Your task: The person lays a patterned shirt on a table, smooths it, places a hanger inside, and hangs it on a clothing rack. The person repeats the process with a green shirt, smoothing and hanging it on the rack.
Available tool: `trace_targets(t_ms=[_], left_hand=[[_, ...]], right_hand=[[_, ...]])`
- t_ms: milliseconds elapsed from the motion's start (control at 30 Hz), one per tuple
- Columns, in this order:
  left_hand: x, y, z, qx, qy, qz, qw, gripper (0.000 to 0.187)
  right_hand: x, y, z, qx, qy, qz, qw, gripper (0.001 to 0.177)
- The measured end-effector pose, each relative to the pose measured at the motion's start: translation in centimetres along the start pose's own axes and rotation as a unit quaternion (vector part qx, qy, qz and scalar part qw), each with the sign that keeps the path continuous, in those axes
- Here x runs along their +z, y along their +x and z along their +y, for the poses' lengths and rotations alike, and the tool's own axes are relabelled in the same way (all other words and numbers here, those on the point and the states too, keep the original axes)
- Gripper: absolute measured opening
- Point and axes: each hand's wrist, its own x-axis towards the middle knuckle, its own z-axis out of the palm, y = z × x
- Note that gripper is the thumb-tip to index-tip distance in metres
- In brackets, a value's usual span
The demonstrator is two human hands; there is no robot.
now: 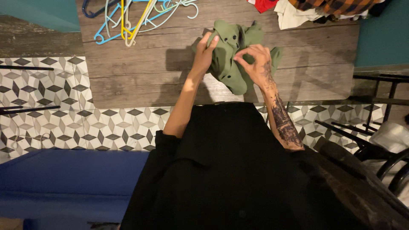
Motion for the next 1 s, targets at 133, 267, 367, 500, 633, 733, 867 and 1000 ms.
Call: trace_targets(t_ms=[133,267,367,500,633,733,867,1000], left_hand=[[-0.1,-0.3,-0.2,0.006,-0.019,-0.01,1.0,0.026],[0.0,-0.2,-1.1,-0.002,-0.002,-0.024,1.0,0.026],[-0.1,0.1,-1.7,0.023,0.012,-0.01,1.0,0.025],[-0.8,0.0,-2.1,0.023,0.02,0.034,0.999,0.023],[-1.0,0.0,-2.2,0.014,0.016,0.055,0.998,0.024],[-0.3,-0.2,-2.3,0.012,0.022,0.024,0.999,0.026],[0.3,-0.4,-1.7,0.01,0.058,0.026,0.998,0.026],[-0.3,-0.9,0.1,0.014,0.064,0.005,0.998,0.029]], right_hand=[[0.0,-0.2,-0.3,-0.045,0.044,0.021,0.998,0.025],[0.7,0.4,-0.4,-0.042,0.069,0.014,0.997,0.029],[1.2,0.6,-0.2,-0.052,0.054,0.013,0.997,0.028],[1.2,0.2,0.1,-0.057,0.024,0.043,0.997,0.016],[1.0,0.0,-0.2,-0.061,0.027,0.023,0.998,0.01],[1.4,0.0,-0.7,-0.041,0.013,-0.003,0.999,0.013],[2.1,0.0,-0.4,0.005,-0.008,-0.004,1.0,0.018],[2.3,-0.4,1.9,0.027,0.035,0.05,0.998,0.03]])
